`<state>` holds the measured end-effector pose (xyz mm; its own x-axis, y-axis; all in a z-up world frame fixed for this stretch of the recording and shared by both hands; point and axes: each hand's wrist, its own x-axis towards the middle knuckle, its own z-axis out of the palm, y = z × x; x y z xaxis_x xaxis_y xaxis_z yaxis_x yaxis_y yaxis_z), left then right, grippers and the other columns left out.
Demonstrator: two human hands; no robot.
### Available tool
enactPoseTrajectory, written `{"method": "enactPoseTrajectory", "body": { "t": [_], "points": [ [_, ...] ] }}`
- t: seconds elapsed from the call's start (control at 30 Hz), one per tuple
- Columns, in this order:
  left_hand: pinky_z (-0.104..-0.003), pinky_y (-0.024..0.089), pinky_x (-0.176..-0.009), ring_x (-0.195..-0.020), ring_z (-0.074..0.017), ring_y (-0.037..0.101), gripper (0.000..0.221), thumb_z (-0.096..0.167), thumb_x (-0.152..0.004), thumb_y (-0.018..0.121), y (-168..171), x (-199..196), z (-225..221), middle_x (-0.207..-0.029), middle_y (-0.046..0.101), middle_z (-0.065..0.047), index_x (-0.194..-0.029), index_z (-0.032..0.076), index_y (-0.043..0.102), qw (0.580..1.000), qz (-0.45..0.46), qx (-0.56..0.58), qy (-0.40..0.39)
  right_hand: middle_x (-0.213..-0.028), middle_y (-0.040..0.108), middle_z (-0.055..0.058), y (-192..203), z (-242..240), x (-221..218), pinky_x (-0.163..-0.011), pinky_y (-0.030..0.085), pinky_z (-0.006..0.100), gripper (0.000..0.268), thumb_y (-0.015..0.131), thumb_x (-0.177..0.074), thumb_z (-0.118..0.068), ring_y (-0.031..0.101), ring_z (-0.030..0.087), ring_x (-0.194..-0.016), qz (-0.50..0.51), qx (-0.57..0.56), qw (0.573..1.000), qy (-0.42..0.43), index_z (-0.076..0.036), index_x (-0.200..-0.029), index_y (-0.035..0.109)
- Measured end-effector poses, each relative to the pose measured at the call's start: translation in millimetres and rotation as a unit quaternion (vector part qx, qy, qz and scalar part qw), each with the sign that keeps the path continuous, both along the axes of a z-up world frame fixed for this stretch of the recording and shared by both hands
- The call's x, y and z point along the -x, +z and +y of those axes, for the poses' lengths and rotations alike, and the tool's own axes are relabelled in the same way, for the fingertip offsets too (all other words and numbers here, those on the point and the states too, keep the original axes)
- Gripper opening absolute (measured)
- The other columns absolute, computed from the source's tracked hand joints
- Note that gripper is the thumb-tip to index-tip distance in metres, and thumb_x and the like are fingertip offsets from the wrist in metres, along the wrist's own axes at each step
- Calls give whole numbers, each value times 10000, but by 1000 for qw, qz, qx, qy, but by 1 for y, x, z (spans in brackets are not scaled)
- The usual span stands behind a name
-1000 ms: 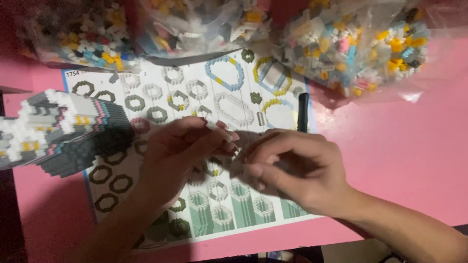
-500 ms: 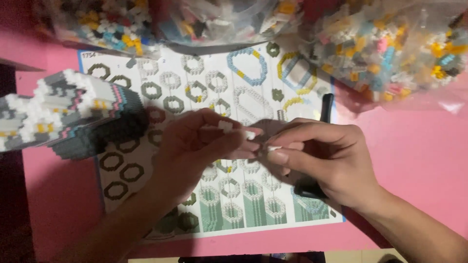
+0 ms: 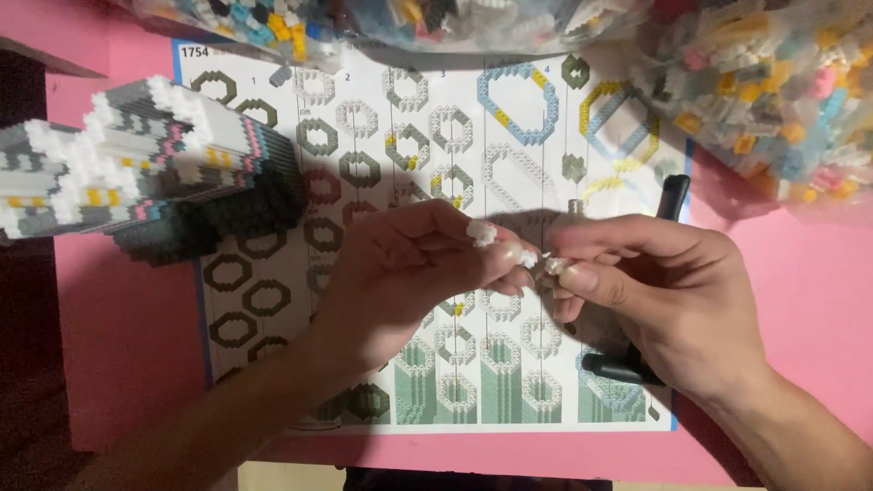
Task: Assembling a model using small interlocking toy blocks by following instructions.
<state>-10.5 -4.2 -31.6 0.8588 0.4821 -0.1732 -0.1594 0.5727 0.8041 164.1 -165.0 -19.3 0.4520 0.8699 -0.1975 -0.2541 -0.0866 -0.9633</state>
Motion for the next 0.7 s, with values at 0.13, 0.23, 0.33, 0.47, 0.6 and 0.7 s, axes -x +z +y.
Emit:
{"method": "enactPoseTrajectory", "body": {
  "t": [0.13, 0.23, 0.33, 0.47, 0.6, 0.7],
  "points": [
    [-397, 721, -802, -854, -314, 807, 62, 32, -969, 760, 7, 0, -3, -943, 794, -217, -1011, -13, 750, 1000, 0, 18, 0, -824, 783, 169, -1, 0, -2, -619, 651, 332, 322, 757, -874, 37, 748, 231, -643, 58, 17, 998, 16, 57, -1195, 757],
    [-409, 736, -812, -858, -338, 817, 78, 42, -967, 756, 14, 1, -3, -919, 792, -244, -998, -28, 742, 999, 5, 37, -8, -757, 764, 178, -2, 0, -2, -587, 653, 316, 204, 753, -897, 16, 731, 224, -617, 51, -7, 998, 32, 37, -1097, 786],
    [-452, 743, -836, -889, -378, 821, 76, 28, -970, 751, 18, 2, -6, -967, 793, -250, -997, -40, 730, 998, -2, 62, -9, -781, 762, 173, -7, -3, -3, -566, 656, 290, 180, 773, -885, -15, 722, 216, -560, 49, -22, 998, 31, 13, -1063, 791],
    [-513, 748, -836, -870, -412, 817, 81, 14, -960, 744, 18, 2, -6, -955, 778, -301, -962, -53, 698, 997, -8, 74, 0, -764, 733, 183, -11, -5, -3, -513, 642, 275, 170, 791, -865, -9, 695, 226, -498, 79, -29, 996, 24, 3, -1034, 801],
    [-467, 753, -844, -877, -369, 819, 49, -7, -977, 740, 16, 3, -7, -975, 786, -262, -994, -47, 719, 997, -17, 74, 9, -826, 780, 146, -7, -3, -4, -524, 641, 278, 176, 787, -876, 3, 702, 198, -547, 83, -30, 996, 34, -7, -1051, 784],
    [-440, 753, -832, -887, -366, 818, 87, 11, -975, 746, 16, 3, -6, -995, 784, -262, -1022, -56, 715, 998, -15, 51, 18, -850, 797, 156, -4, -2, -6, -543, 636, 268, 229, 780, -896, 1, 710, 177, -586, 105, -10, 993, 48, 4, -1125, 787]
  ]
}}
